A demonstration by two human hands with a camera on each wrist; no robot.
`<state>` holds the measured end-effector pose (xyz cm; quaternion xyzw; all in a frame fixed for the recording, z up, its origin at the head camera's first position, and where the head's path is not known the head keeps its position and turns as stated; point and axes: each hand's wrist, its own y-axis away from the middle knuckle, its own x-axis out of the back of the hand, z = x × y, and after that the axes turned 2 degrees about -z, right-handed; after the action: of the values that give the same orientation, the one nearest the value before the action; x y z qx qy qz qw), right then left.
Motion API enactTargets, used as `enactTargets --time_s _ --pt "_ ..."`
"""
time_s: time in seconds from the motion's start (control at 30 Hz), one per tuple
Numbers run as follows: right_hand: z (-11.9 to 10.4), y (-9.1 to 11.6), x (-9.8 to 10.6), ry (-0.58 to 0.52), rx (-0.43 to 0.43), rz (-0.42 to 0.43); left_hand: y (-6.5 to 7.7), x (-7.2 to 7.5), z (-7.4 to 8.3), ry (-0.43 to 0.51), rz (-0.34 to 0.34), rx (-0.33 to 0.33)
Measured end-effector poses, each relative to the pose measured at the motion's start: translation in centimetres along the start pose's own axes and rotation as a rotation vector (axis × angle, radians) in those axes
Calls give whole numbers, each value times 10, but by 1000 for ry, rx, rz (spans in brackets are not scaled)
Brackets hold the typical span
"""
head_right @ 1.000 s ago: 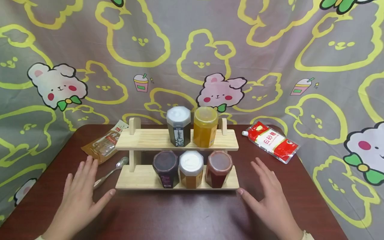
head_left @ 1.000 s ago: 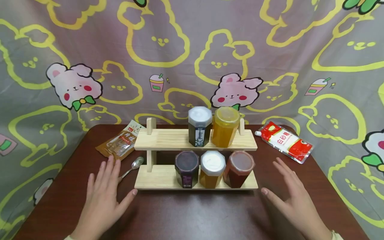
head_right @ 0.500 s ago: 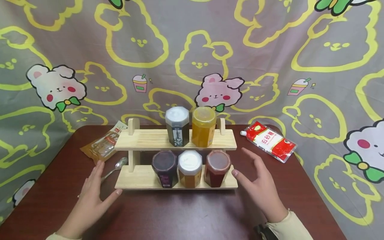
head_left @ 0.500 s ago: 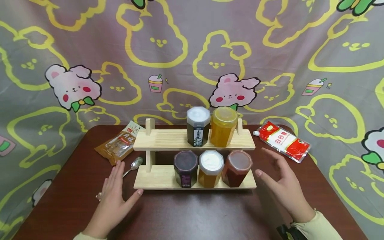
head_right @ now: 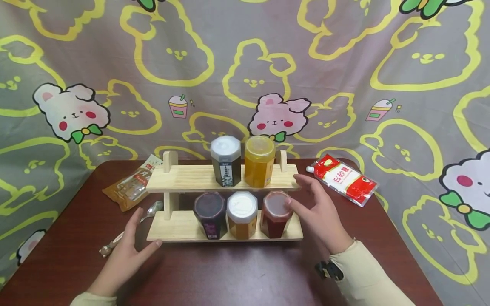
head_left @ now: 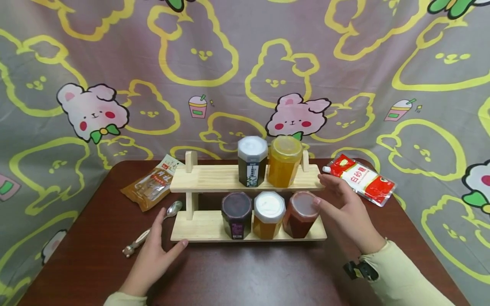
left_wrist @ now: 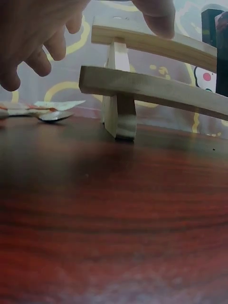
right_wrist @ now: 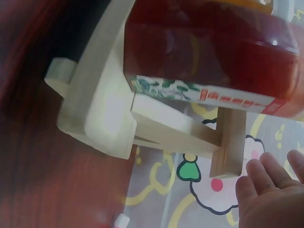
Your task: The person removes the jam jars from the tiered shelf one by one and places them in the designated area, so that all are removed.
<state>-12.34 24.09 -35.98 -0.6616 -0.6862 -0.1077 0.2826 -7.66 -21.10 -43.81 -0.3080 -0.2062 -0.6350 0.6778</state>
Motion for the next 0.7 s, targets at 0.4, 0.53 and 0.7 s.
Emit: enactTargets --time_s 0.4,0.53,0.7 --pt "-1 -35 3 -76 -32 -96 -10 -7 -7 24 -114 132" --pt "-5 -46 3 -94 -21 -131 -14 -9 -10 30 -141 163" --pt "-9 -58 2 -114 -36 -182 -20 -14 -13 66 -138 144"
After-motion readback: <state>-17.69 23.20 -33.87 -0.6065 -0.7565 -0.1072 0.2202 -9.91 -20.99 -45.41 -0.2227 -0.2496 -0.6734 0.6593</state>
